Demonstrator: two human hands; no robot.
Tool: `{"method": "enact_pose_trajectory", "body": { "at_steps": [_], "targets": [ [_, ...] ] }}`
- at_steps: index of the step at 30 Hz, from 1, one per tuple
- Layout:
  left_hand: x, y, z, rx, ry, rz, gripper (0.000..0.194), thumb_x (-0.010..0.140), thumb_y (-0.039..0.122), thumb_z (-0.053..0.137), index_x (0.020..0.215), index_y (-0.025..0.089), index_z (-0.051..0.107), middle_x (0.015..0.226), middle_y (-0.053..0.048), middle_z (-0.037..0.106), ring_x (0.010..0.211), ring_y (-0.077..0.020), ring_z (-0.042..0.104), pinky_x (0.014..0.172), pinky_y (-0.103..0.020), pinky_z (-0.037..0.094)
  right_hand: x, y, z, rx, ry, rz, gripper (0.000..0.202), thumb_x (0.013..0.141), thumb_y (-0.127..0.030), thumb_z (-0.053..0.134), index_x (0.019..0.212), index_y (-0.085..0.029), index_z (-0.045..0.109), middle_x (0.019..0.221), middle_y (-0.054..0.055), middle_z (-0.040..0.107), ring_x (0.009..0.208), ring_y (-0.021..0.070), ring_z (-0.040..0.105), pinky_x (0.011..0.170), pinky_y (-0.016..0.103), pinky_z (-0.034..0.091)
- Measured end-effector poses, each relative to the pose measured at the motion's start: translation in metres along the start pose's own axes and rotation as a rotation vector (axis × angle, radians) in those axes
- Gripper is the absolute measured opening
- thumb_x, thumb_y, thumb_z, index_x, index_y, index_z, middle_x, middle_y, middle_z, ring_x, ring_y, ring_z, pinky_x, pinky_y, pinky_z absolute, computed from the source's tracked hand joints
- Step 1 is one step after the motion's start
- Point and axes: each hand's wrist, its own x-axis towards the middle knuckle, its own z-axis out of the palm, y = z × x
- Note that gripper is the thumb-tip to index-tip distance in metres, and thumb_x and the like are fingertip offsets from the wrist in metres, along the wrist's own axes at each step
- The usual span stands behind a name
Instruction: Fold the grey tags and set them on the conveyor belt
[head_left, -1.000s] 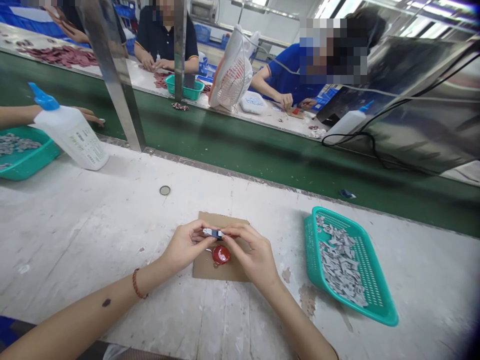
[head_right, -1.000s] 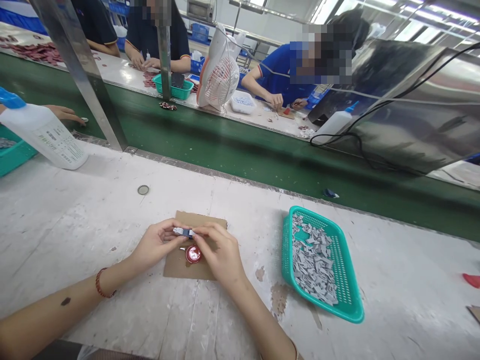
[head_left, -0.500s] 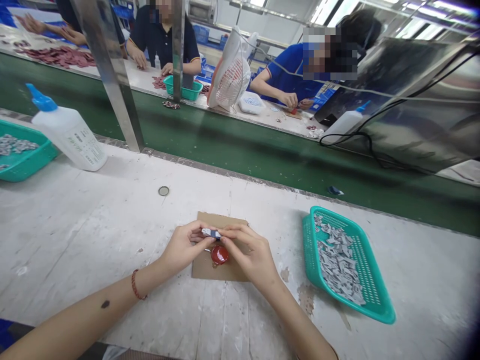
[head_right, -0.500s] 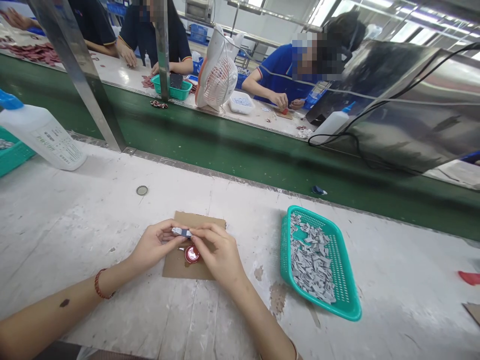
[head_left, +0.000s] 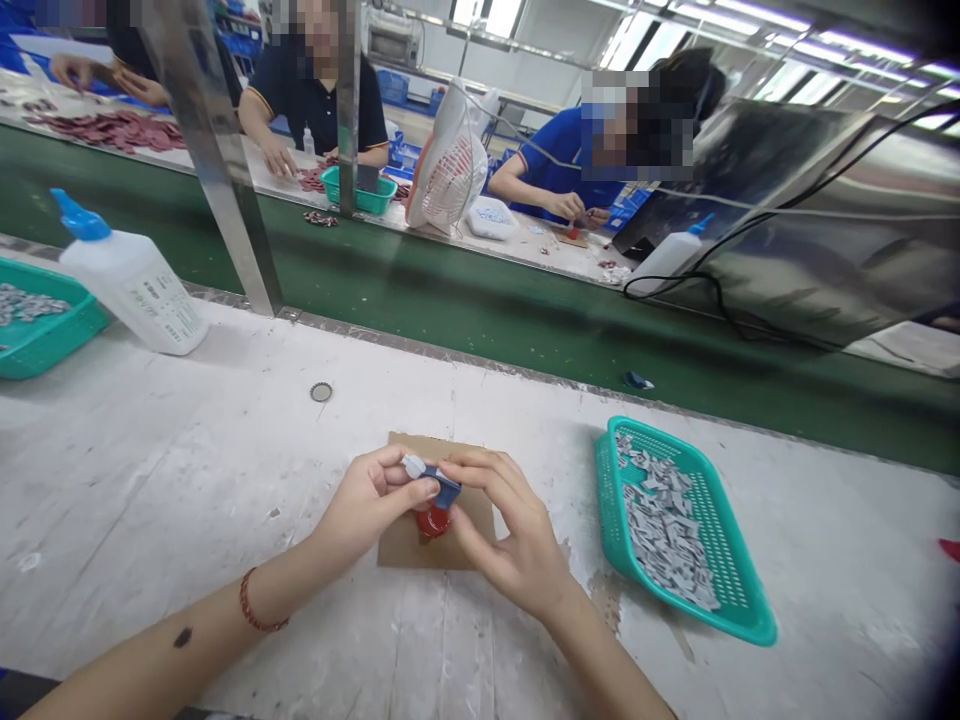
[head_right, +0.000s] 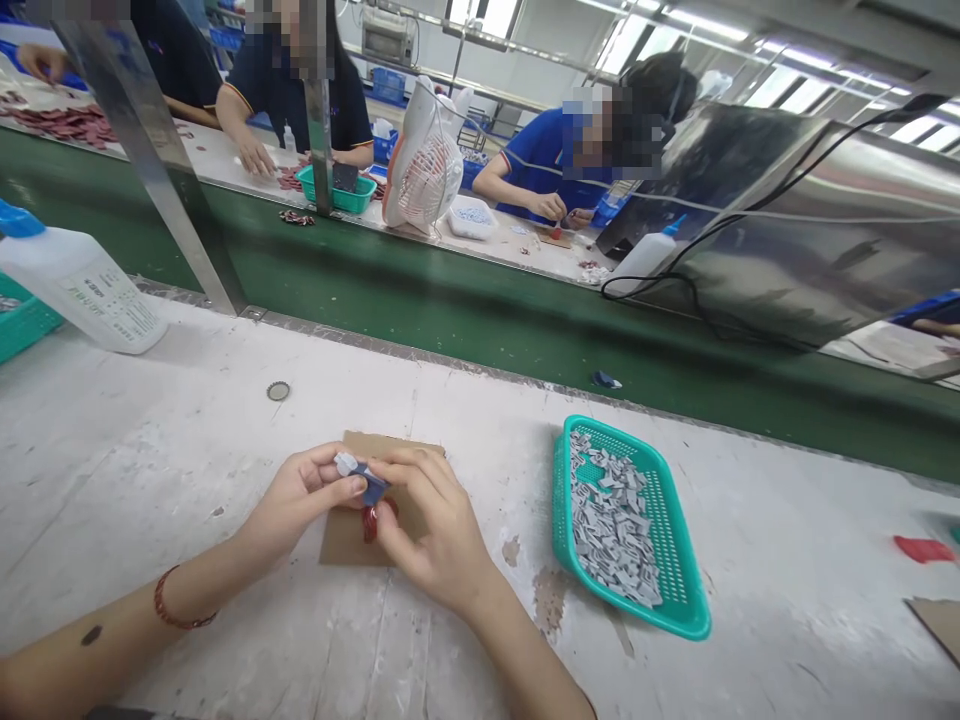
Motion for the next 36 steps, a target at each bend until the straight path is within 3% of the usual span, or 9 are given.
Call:
{"method": "enact_pose_trajectory", "body": {
  "at_steps": [4, 9, 15, 20, 24, 31, 36],
  "targets": [
    [-0.018, 0.013, 0.015, -0.074, -0.067, -0.067, 0.017, 0.081, 0.032, 0.069, 0.082, 0.016, 0.062, 0.073, -0.001, 0.063, 0.069, -0.0109, 0.057, 0.070, -0.024, 0.046, 0.005, -0.018, -0.012, -0.075, -0.003, -0.084, 0.039, 0.079, -0.016, 0.068, 0.116, -0.020, 0.058, 0.108, 0.009, 0.064, 0.100, 0.0209, 0.060, 0.084, 0.036, 0.050],
    [-0.029, 0.017, 0.024, -0.168, -0.084, -0.140, 0.016, 0.081, 0.032, 0.070, 0.081, 0.018, 0.062, 0.073, 0.001, 0.062, 0.069, -0.0085, 0.054, 0.069, -0.019, 0.042, 0.006, -0.029, -0.019, -0.190, 0.056, -0.208, 0.030, 0.084, -0.016, 0.066, 0.113, -0.017, 0.060, 0.100, 0.009, 0.069, 0.089, 0.0182, 0.064, 0.076, 0.032, 0.051],
    [-0.024, 0.014, 0.027, -0.214, -0.102, -0.135, 0.011, 0.083, 0.028, 0.069, 0.081, 0.019, 0.064, 0.070, 0.003, 0.059, 0.066, -0.0058, 0.052, 0.066, -0.015, 0.040, 0.004, -0.030, -0.023, -0.253, 0.101, -0.227, 0.030, 0.084, -0.015, 0.065, 0.113, -0.016, 0.061, 0.098, 0.009, 0.071, 0.089, 0.0206, 0.065, 0.073, 0.033, 0.052],
    [-0.022, 0.019, 0.031, -0.235, -0.189, -0.133, 0.014, 0.082, 0.029, 0.069, 0.092, 0.019, 0.067, 0.078, 0.001, 0.063, 0.069, -0.0071, 0.056, 0.069, -0.017, 0.043, 0.002, -0.026, -0.025, -0.062, 0.117, -0.172, 0.038, 0.082, -0.017, 0.068, 0.118, -0.020, 0.058, 0.103, 0.008, 0.068, 0.093, 0.0189, 0.065, 0.078, 0.032, 0.054],
    [-0.020, 0.020, 0.035, -0.258, -0.257, -0.178, 0.018, 0.083, 0.033, 0.068, 0.093, 0.018, 0.067, 0.085, -0.004, 0.066, 0.077, -0.0120, 0.061, 0.074, -0.023, 0.047, 0.000, -0.025, -0.028, -0.016, 0.121, -0.151, 0.032, 0.081, -0.015, 0.067, 0.111, -0.021, 0.060, 0.101, 0.007, 0.067, 0.090, 0.0187, 0.065, 0.076, 0.032, 0.055],
    [-0.013, 0.012, 0.040, -0.303, -0.275, -0.188, 0.015, 0.083, 0.031, 0.068, 0.091, 0.017, 0.068, 0.080, -0.002, 0.065, 0.073, -0.0100, 0.058, 0.071, -0.020, 0.047, -0.005, -0.021, -0.034, -0.225, 0.155, -0.238, 0.032, 0.083, -0.019, 0.063, 0.115, -0.020, 0.059, 0.097, 0.009, 0.070, 0.088, 0.0206, 0.067, 0.072, 0.032, 0.055],
    [-0.005, 0.014, 0.047, -0.205, -0.218, -0.196, 0.016, 0.082, 0.031, 0.069, 0.089, 0.016, 0.066, 0.085, -0.003, 0.066, 0.074, -0.0102, 0.060, 0.070, -0.020, 0.048, -0.009, -0.011, -0.042, -0.235, 0.089, -0.165, 0.032, 0.087, -0.026, 0.061, 0.119, -0.022, 0.058, 0.104, 0.007, 0.070, 0.098, 0.0205, 0.066, 0.082, 0.034, 0.054]
  ]
}}
